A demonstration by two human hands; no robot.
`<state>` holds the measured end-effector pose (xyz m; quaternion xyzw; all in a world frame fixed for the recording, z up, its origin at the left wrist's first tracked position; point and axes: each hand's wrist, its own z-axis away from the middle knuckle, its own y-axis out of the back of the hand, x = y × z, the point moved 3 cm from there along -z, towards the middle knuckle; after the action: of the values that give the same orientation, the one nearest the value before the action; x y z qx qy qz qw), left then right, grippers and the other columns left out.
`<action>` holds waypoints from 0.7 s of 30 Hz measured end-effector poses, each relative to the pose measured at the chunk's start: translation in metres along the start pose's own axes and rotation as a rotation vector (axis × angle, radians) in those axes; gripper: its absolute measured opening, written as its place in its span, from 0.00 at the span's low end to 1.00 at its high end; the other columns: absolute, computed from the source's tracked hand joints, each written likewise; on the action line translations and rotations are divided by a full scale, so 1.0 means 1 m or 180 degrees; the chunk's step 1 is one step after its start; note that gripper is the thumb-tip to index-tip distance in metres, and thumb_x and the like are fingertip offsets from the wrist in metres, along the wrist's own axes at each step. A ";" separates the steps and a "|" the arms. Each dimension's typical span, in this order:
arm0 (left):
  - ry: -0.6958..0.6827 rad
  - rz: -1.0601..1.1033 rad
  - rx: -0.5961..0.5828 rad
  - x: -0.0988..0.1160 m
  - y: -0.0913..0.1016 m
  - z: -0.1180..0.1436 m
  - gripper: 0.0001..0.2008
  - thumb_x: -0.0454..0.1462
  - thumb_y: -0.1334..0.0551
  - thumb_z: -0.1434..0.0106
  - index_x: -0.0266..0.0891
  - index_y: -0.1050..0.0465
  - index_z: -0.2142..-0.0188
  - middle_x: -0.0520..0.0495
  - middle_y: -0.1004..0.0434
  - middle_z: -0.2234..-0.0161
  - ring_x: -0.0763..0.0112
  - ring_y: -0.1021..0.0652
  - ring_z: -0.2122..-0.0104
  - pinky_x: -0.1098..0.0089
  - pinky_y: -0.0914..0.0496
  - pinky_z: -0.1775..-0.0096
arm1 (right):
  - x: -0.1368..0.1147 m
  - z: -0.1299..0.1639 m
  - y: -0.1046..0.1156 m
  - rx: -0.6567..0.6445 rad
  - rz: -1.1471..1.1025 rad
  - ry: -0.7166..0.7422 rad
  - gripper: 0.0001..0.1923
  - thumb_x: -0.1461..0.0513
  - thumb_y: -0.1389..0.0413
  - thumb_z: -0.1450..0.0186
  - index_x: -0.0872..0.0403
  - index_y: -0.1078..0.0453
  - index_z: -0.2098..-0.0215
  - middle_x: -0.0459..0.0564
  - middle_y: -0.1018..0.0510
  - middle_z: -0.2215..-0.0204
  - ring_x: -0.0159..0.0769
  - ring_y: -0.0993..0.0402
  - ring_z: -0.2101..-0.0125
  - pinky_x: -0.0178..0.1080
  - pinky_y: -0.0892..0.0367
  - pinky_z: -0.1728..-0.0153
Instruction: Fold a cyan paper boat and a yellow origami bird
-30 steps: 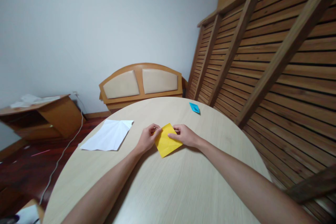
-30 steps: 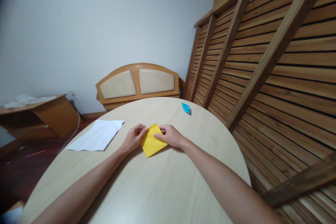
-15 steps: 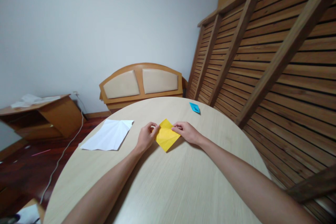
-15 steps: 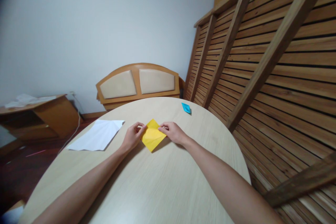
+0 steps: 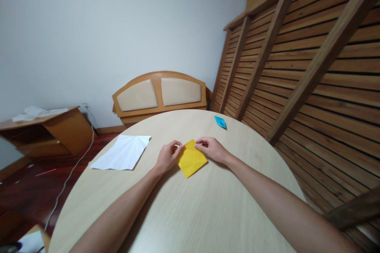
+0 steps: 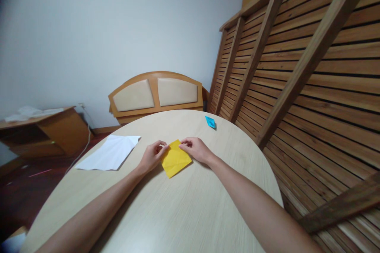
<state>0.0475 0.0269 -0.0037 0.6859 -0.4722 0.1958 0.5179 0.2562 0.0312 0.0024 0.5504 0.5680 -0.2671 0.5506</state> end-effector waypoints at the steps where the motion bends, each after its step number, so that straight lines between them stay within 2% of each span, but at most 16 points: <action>1: -0.0099 -0.0126 -0.0084 0.002 -0.001 0.001 0.19 0.50 0.43 0.35 0.36 0.27 0.65 0.54 0.33 0.82 0.75 0.36 0.82 0.75 0.46 0.78 | -0.002 0.000 -0.001 0.0046 -0.0055 0.0002 0.18 0.52 0.40 0.39 0.59 0.24 0.61 0.53 0.19 0.66 0.38 0.25 0.65 0.38 0.32 0.65; 5: -0.0407 -0.0383 -0.0330 0.011 -0.004 0.006 0.17 0.46 0.44 0.33 0.36 0.25 0.65 0.54 0.33 0.81 0.75 0.35 0.80 0.75 0.44 0.76 | -0.011 0.002 -0.007 0.0073 -0.0136 0.0060 0.16 0.52 0.40 0.39 0.58 0.25 0.66 0.51 0.20 0.69 0.37 0.26 0.68 0.36 0.33 0.67; 11: -0.0372 -0.0316 -0.0617 0.014 -0.009 0.007 0.17 0.46 0.43 0.34 0.35 0.24 0.67 0.50 0.27 0.77 0.74 0.31 0.78 0.74 0.41 0.75 | -0.012 0.003 -0.012 -0.0012 0.0085 0.0132 0.14 0.53 0.42 0.38 0.57 0.26 0.67 0.50 0.21 0.71 0.35 0.28 0.71 0.35 0.35 0.71; 18: -0.0301 -0.0272 -0.0607 0.010 -0.008 0.004 0.18 0.47 0.43 0.34 0.35 0.22 0.66 0.51 0.30 0.79 0.74 0.33 0.79 0.74 0.43 0.76 | -0.009 -0.001 -0.007 0.0159 0.0165 0.0189 0.16 0.52 0.44 0.36 0.57 0.26 0.72 0.48 0.22 0.73 0.35 0.29 0.71 0.35 0.36 0.71; 21: -0.0273 -0.0247 -0.0543 0.007 -0.006 0.003 0.18 0.48 0.43 0.34 0.35 0.23 0.67 0.51 0.30 0.79 0.74 0.34 0.79 0.74 0.44 0.76 | -0.005 -0.001 -0.004 0.0217 -0.0100 -0.0006 0.18 0.49 0.44 0.37 0.57 0.25 0.68 0.49 0.22 0.72 0.35 0.28 0.72 0.35 0.36 0.72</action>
<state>0.0557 0.0212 -0.0026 0.6649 -0.4820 0.1052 0.5609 0.2508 0.0298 0.0062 0.5596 0.5666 -0.2954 0.5278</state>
